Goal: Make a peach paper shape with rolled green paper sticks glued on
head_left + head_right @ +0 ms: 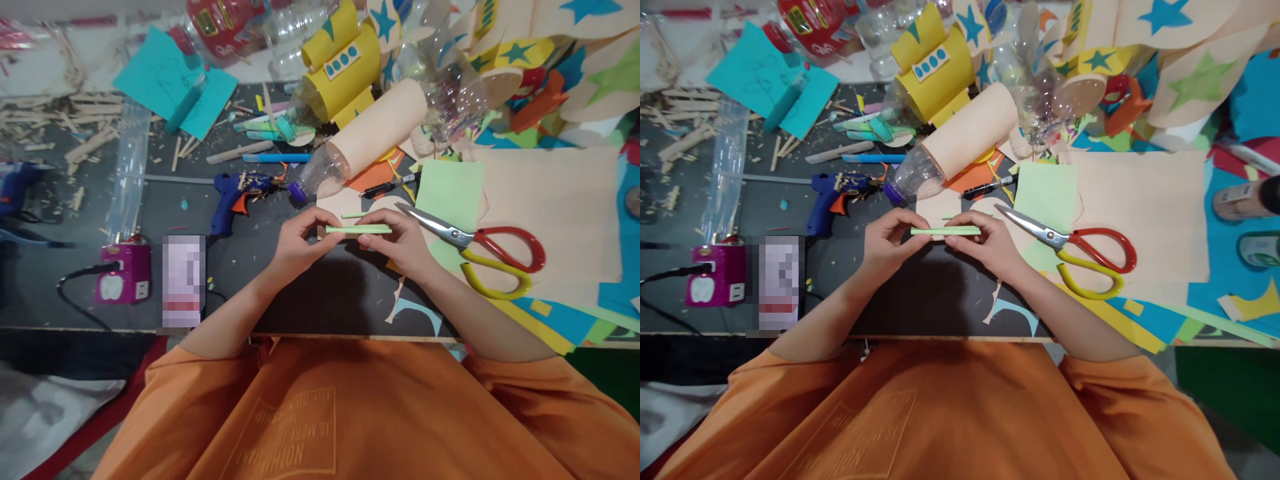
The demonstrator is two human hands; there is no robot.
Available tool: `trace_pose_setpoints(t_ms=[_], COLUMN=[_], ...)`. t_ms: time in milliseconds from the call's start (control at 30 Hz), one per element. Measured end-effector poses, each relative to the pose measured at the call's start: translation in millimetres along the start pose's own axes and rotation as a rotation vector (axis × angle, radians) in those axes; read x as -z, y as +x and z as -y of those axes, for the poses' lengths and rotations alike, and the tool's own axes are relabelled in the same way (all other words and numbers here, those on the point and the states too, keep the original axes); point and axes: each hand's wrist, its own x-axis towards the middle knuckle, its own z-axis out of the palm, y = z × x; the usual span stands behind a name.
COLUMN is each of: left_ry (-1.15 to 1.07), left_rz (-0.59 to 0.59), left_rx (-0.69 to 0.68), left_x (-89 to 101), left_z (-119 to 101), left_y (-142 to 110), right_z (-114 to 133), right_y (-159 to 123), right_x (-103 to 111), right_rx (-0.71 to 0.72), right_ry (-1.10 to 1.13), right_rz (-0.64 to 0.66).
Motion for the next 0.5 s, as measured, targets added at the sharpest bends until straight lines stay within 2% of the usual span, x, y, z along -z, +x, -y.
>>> trace_pose_setpoints(t_ms=[133,300,500], left_ry=[0.02,-0.001,0.027], left_rz=[0.059,0.082,0.102], left_rx=[0.044,0.062,0.069], left_x=[-1.5,-2.5,-3.0], left_z=[-3,-6,-5], left_y=[2,3,4], right_z=[0,1,-1], right_y=[-1,3,5], right_x=[3,11,13], right_rx=[0.188,0.434,0.514], right_ry=[-0.295,-0.524,-0.614], right_rz=[0.022,0.045,0.063])
